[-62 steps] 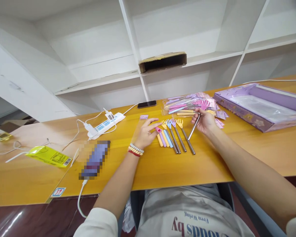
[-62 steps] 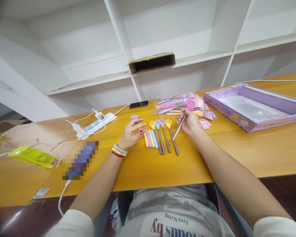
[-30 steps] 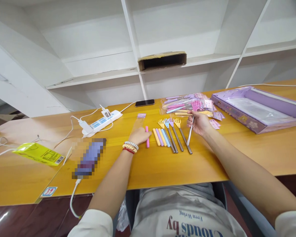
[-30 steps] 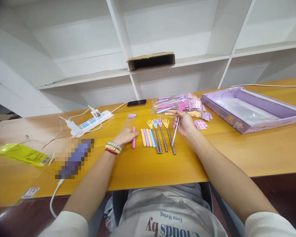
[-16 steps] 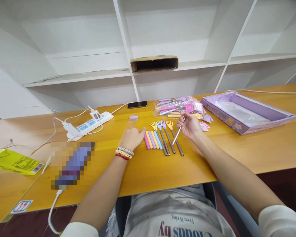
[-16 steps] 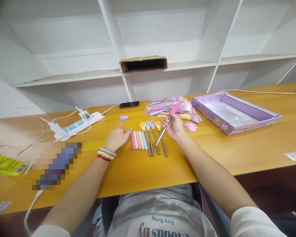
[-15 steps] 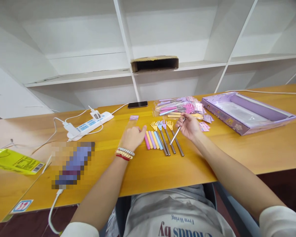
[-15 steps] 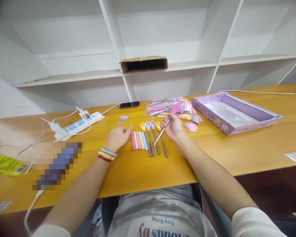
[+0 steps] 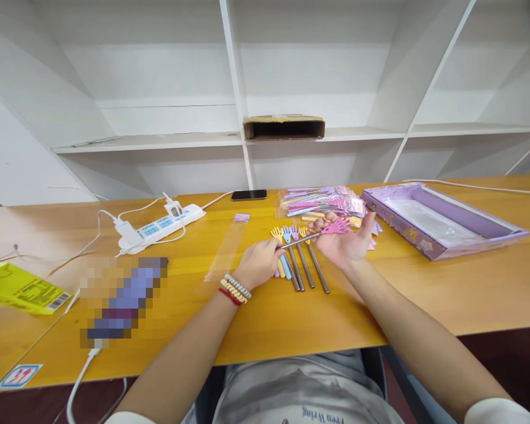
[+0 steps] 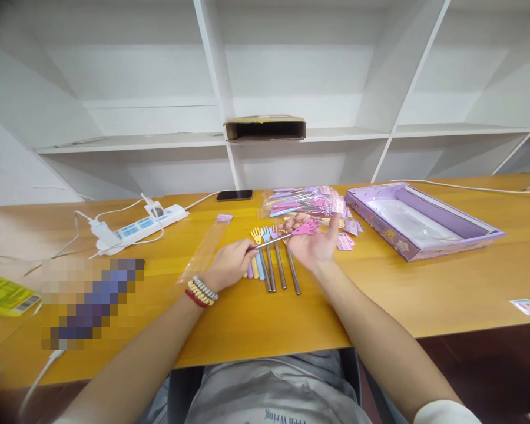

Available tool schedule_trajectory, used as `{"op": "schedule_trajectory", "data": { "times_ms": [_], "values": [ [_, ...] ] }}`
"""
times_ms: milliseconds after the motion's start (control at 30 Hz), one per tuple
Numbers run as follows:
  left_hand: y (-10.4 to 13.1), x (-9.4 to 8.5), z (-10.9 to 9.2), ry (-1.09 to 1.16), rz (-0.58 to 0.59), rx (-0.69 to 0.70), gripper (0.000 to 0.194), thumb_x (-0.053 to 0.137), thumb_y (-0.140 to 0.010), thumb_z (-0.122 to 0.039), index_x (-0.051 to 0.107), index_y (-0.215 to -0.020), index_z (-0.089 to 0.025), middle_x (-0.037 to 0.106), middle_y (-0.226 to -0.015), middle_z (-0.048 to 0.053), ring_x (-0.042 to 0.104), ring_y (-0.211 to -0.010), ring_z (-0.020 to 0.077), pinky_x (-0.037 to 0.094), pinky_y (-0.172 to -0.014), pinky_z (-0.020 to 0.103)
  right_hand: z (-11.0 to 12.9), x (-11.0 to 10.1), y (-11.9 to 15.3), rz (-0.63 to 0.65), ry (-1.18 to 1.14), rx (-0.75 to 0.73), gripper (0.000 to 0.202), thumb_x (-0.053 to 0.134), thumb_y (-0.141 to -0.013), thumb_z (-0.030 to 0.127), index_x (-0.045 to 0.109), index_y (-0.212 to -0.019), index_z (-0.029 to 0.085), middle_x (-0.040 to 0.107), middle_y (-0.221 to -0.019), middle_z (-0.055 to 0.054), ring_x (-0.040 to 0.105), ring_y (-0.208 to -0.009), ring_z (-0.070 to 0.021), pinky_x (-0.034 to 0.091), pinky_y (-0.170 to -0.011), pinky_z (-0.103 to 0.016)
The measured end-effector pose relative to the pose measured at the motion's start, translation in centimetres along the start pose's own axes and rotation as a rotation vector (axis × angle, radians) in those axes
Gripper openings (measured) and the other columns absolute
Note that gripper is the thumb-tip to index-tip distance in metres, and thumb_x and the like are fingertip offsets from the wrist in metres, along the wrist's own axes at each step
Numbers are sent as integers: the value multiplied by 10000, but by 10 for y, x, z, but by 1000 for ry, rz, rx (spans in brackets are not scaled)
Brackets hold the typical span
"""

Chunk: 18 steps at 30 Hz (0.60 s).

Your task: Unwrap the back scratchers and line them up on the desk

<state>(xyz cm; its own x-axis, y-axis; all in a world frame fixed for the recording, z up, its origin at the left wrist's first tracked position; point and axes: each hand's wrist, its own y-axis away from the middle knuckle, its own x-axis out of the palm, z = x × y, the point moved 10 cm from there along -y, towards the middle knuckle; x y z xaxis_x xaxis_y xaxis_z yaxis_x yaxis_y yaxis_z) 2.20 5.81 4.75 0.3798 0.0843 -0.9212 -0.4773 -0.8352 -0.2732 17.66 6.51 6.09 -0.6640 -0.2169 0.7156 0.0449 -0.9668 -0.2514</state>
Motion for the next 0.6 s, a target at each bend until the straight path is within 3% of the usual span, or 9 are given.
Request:
{"op": "schedule_trajectory", "data": {
  "times_ms": [100,267,467,600],
  "values": [
    [-2,-7,9,54,-19,-14,201,365,-907,-326,526,-892,-206,625,-732,0,578,-609,145,405,-634,276,8,-9,-5,0,74,2,577,360,-735,734,568,-664,201,559,-618,-45,582,-687,-200,474,-665,-361],
    [4,-17,0,70,-171,117,205,379,-899,-312,548,-907,-195,639,-816,30,598,-753,158,428,-691,274,8,-30,-12,-89,197,12,319,482,-796,400,578,-594,172,579,-565,-44,570,-571,-164,482,-547,-297],
    [12,-23,-11,18,-292,210,213,375,-895,-290,556,-869,-179,630,-761,40,587,-704,153,426,-662,270,-1,-23,-10,-26,157,23,284,454,-779,375,572,-619,171,611,-607,-60,590,-581,-187,494,-477,-315],
    [13,-32,-7,28,-324,179,198,386,-875,-273,555,-834,-178,634,-750,47,593,-696,162,423,-647,279,-3,-19,-9,15,169,18,279,473,-770,401,566,-640,173,623,-625,-57,589,-577,-180,498,-475,-308]
  ]
}}
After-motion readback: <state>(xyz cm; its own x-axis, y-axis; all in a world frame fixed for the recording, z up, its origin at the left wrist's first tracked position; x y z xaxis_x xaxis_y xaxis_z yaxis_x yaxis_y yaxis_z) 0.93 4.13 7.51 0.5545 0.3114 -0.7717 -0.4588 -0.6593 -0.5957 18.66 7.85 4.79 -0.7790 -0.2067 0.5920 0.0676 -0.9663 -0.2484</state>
